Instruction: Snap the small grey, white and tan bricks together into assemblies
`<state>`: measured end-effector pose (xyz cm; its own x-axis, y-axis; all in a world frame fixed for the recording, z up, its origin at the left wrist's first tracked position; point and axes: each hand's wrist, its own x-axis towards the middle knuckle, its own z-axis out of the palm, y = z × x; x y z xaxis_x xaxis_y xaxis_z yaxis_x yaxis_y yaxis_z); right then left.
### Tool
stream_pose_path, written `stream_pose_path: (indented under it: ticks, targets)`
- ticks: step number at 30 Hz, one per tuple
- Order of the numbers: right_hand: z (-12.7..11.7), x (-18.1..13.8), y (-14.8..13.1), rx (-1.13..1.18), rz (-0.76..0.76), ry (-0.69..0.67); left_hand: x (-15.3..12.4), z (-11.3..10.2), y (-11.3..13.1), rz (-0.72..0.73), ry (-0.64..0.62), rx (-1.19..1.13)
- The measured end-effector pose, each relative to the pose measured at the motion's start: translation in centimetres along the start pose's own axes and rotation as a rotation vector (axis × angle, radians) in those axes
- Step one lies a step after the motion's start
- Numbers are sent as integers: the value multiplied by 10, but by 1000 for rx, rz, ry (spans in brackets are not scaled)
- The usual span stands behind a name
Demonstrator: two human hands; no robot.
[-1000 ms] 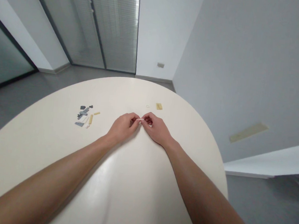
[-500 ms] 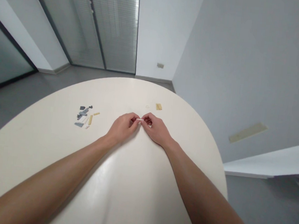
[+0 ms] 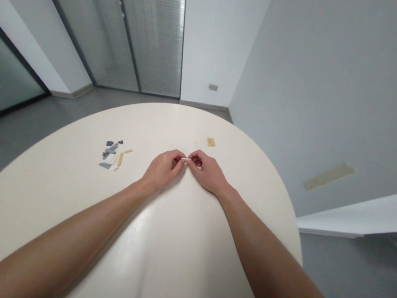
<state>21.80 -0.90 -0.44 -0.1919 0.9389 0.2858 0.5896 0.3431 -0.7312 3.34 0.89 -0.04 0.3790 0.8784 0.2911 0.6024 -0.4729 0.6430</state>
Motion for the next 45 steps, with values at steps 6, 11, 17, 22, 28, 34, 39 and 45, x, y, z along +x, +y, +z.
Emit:
stream_pose_path:
  ticks: [6,11,17,22,28,34,39,45]
  targets:
    - [0,0,0,0,2,-4,0,0,0,-8,0,-1]
    - [0,0,1,-5,-3,-3,0,0,-1,0,-5,-7]
    - [0,0,1,-4,3,-7,0,0,-2,11,-18,1]
    - [1,0,2,-6,-3,-2,0,1,-3,19,-43,27]
    - [-1,1,1,22,6,-9,1,1,-4,38,-57,61]
    - [-1,0,-1,7,10,-9,1,1,-4,48,-58,63]
    - [0,1,1,14,-2,-7,1,1,-5,43,-60,78]
    - [0,1,2,7,-10,-5,1,1,-5,49,-54,82]
